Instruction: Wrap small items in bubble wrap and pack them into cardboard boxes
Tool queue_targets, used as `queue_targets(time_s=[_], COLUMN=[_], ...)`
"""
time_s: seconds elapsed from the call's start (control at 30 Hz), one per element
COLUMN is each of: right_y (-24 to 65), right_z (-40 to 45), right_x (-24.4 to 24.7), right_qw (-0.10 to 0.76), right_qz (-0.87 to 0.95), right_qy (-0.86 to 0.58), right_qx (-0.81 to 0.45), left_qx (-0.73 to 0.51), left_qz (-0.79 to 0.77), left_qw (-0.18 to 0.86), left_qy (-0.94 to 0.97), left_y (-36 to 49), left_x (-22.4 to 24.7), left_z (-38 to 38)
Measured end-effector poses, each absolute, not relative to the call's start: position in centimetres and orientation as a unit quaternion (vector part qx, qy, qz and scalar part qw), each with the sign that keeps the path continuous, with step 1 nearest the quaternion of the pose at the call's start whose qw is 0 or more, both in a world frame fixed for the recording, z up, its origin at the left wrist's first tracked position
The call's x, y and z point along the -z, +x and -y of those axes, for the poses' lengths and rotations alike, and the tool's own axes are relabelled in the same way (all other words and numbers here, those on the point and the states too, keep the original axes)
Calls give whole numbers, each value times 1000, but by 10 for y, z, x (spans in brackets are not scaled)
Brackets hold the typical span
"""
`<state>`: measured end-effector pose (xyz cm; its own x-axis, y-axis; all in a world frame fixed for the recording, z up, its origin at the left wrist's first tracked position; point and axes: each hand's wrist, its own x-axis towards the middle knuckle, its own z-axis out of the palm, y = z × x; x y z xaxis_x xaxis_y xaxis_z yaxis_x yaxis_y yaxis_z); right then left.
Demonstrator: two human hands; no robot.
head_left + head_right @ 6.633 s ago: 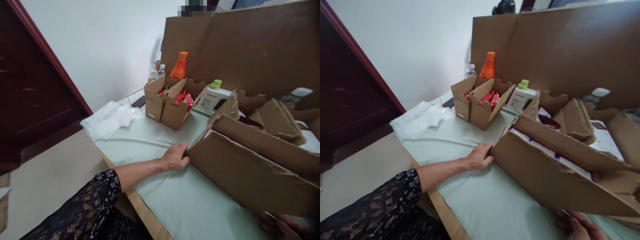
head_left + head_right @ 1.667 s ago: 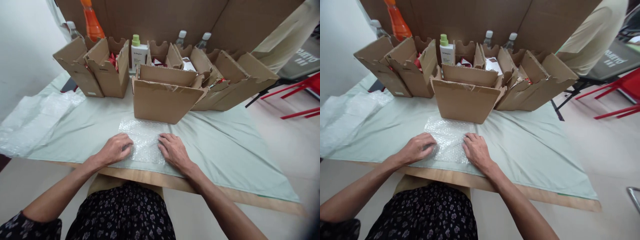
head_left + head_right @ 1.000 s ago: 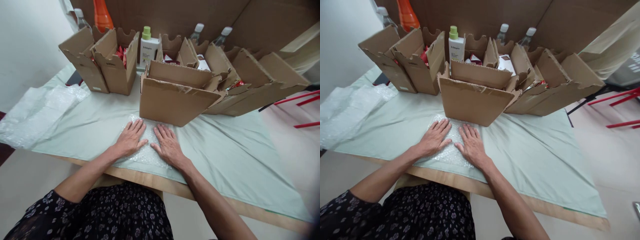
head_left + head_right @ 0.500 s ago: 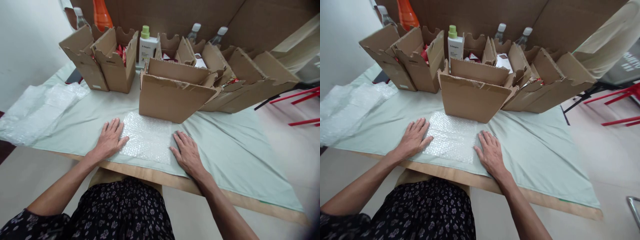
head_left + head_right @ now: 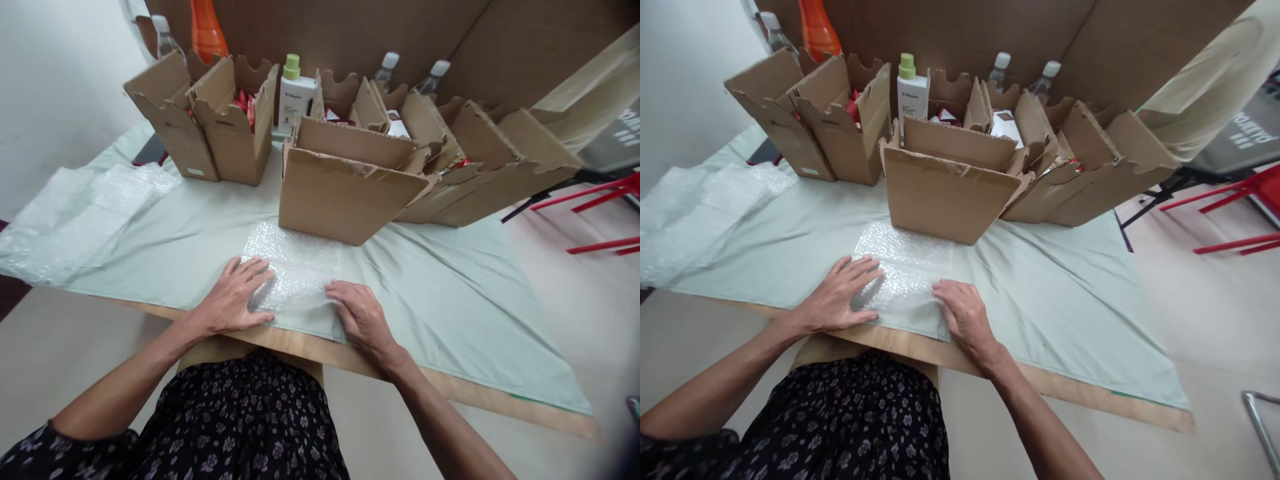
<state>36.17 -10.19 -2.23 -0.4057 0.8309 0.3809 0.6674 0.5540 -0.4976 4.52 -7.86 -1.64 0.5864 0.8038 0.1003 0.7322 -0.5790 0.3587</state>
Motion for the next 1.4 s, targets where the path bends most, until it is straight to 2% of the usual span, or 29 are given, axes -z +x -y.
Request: queue_targets(time_s=[0.13, 0.27, 0.37, 0.47, 0.6, 0.9, 1.07, 1.3, 1.4], right_y=[362, 366, 370, 372, 369, 364, 378, 375, 368], right_z=[107, 114, 118, 118, 112, 103, 96, 57, 53], right_x=[3, -3, 4, 13, 20, 24, 24, 28, 29], right_qw=[372, 408, 422, 414, 391, 246, 221, 169, 194], right_qz=[728, 641, 593, 576, 602, 671, 682, 737, 748], right_qy=[-523, -558, -570, -570, -596, -674, -684, -652, -632], right_qx=[-239, -332, -381, -415, -361, -187, -138, -46, -66], left_qx=[-205, -300, -301, -301, -289, -166, -132, -130, -157], left_qz=[-459, -509, -542, -568, -593, -647, -663, -661, -638], left_qw=[184, 279, 332, 334, 313, 161, 91, 102, 113], left_qy=[844, 757, 711, 689, 684, 726, 732, 732, 746], left_y=[33, 34, 41, 45, 48, 61, 58, 56, 60], left_x=[11, 4, -1, -1, 6, 14, 10, 14, 17], left_z=[76, 74, 73, 69, 61, 48, 51, 46, 46])
